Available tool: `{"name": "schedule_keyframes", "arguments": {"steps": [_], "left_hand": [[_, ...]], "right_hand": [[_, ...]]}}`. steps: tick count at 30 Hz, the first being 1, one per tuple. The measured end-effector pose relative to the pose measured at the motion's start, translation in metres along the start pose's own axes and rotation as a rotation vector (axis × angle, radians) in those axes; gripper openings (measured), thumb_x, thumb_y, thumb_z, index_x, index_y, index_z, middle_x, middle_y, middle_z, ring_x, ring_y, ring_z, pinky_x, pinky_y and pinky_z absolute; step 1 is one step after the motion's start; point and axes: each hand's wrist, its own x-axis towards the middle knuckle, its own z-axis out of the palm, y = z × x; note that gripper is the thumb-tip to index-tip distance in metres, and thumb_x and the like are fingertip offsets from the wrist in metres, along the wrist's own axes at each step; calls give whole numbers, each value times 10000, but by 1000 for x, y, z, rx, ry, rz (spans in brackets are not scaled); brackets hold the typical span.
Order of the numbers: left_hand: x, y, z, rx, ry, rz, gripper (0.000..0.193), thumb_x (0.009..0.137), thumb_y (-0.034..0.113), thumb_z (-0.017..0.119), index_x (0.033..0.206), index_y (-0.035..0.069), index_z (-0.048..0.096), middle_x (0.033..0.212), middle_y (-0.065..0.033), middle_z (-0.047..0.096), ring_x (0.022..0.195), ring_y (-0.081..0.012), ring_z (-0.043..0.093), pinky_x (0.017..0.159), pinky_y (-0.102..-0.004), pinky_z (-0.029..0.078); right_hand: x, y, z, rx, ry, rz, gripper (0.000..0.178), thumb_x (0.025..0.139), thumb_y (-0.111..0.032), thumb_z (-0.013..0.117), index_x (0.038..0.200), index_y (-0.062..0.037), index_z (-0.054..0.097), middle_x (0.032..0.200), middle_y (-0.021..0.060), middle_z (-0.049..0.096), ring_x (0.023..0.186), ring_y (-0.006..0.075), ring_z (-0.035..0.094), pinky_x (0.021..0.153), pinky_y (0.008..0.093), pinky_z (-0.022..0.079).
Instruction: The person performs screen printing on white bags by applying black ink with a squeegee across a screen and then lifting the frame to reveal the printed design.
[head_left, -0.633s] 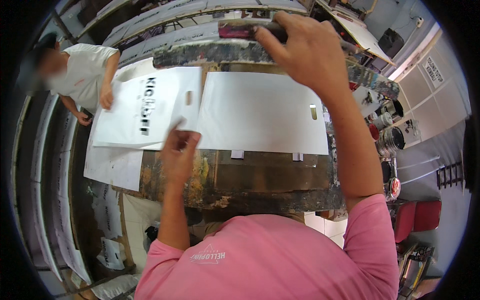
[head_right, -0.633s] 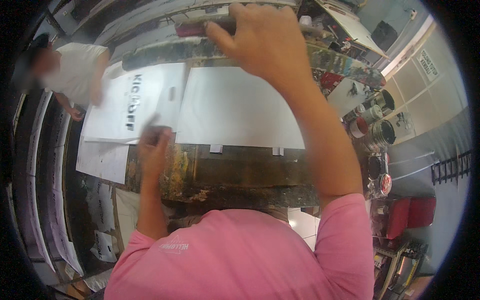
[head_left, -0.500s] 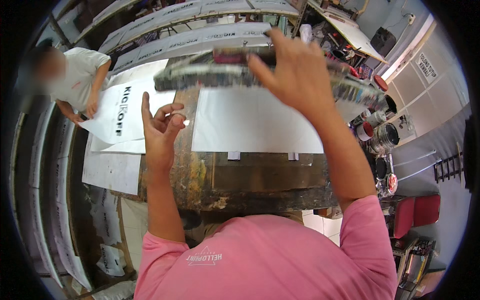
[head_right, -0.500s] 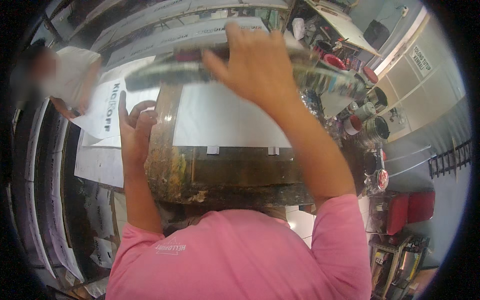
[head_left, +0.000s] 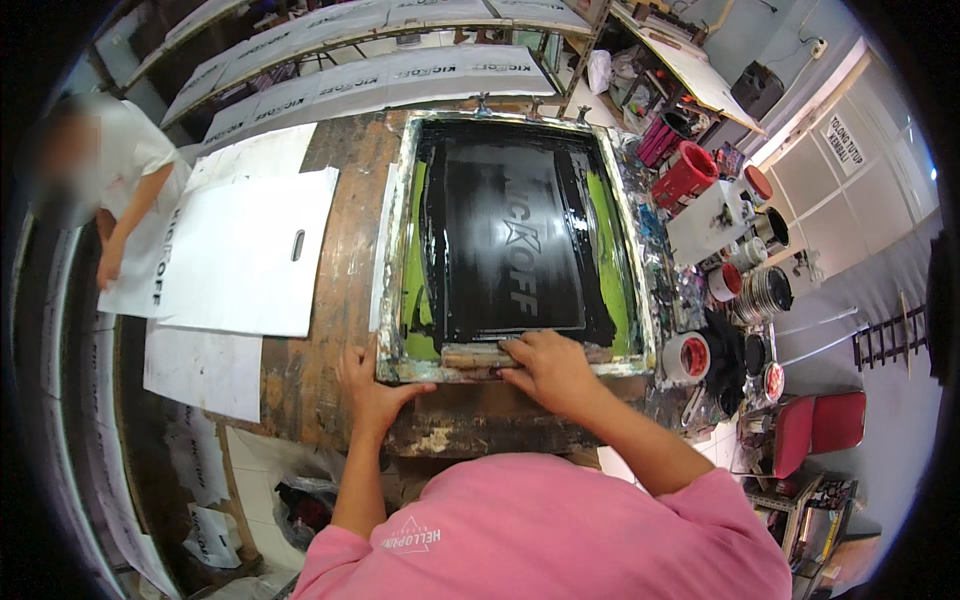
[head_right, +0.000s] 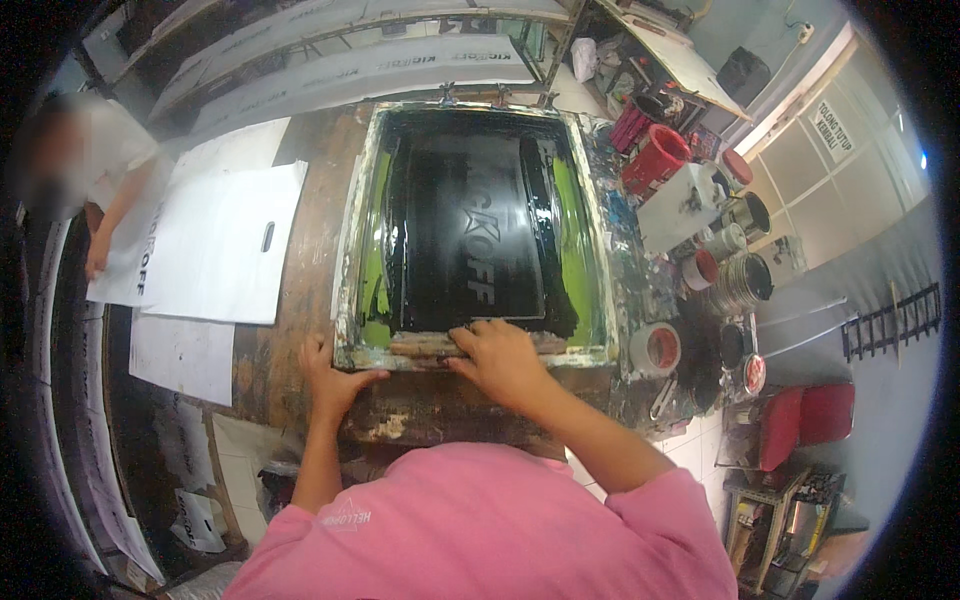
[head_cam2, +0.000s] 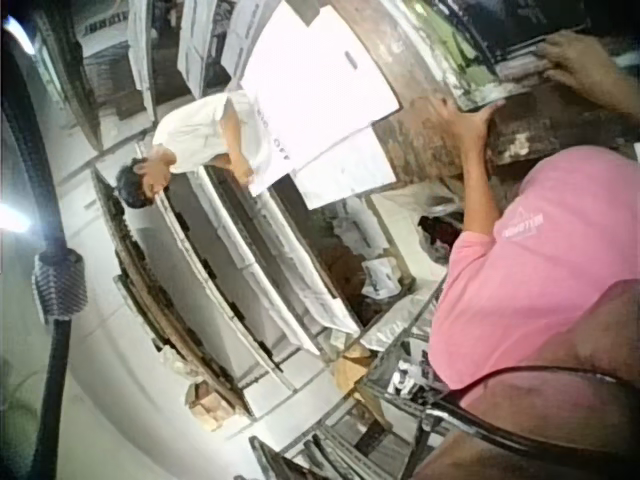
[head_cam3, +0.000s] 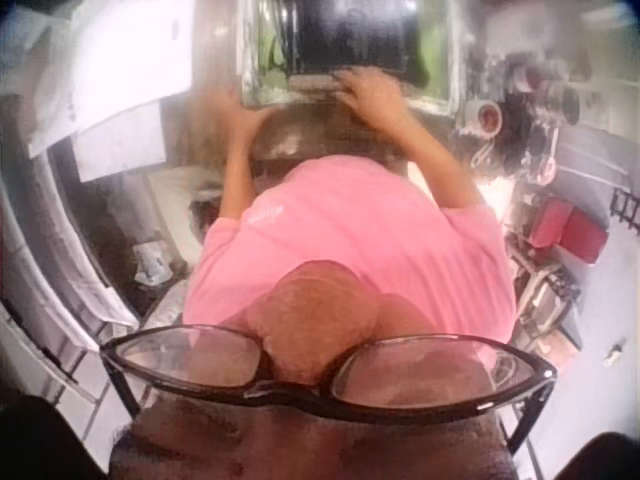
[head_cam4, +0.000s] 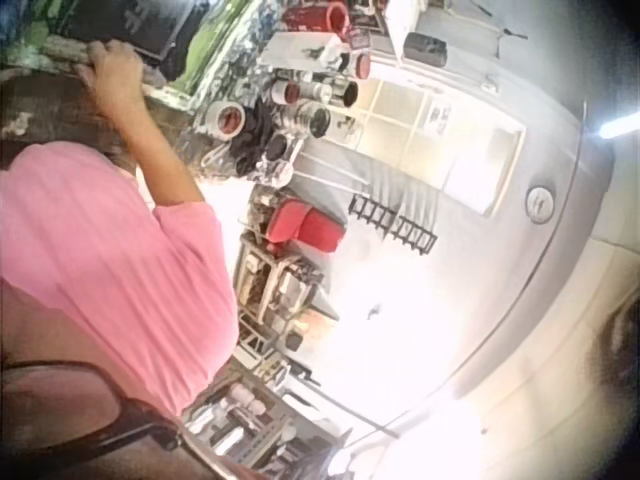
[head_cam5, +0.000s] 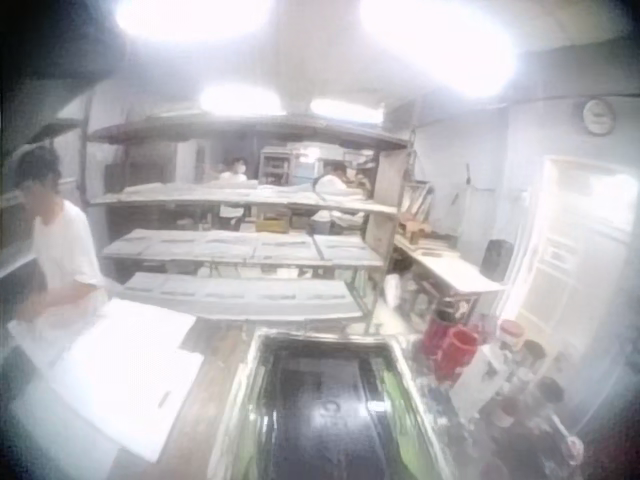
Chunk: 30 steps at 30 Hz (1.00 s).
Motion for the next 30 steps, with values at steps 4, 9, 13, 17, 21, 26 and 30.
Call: {"name": "schedule_keyframes", "arguments": {"steps": [4,9,13,17,21,26,30], "left_hand": [[1,-1,1,68,-9,1,1183,429,644,1016,1404,57,696,1073,-94,489,1033,-343,513,982,-512,427],[6,3,-4,110,-53,-12,1153,420,701,996,1335,51,734,1023,-73,520,992,-306,514,927,-483,417],[7,2,-6,107,-57,17,1163,411,708,991,1313,19,737,990,-72,525,967,-292,504,883,-462,396],[6,1,-7,91,-58,-13,1158,403,687,998,1331,39,753,987,-74,542,962,-287,516,896,-459,406],[3,0,-5,49,-16,2,1158,431,732,980,1322,30,748,965,-67,551,968,-278,532,903,-459,418],[-1,-6,2,30,65,37,1104,388,608,1038,1298,48,759,1031,-105,602,975,-330,584,942,-483,438],[-4,-15,12,23,69,76,1037,419,533,1064,1283,61,736,1056,-144,693,1025,-354,628,908,-483,484]], "right_hand": [[8,10,29,-128,3,-53,512,863,-348,830,1292,-100,703,1095,114,670,999,332,655,866,468,568],[92,65,30,-176,212,-101,565,811,-294,871,1313,-104,694,1088,104,654,1003,347,642,834,452,578],[195,127,17,-228,254,-104,444,860,-295,842,1232,-100,694,1064,113,647,1030,356,656,831,478,583],[282,177,13,-288,338,-133,355,910,-386,803,1101,-115,675,1072,110,653,1047,348,671,819,496,601],[325,189,-10,-298,310,-125,377,959,-462,742,1127,-127,696,1063,129,689,1035,369,693,833,507,599],[264,136,-62,-162,-72,-47,457,1035,-541,625,1176,-116,716,1101,179,765,1073,412,726,899,552,585],[114,69,-54,-38,-225,-12,467,1039,-544,621,1181,-110,718,1103,204,755,1037,419,740,843,570,590]]}}
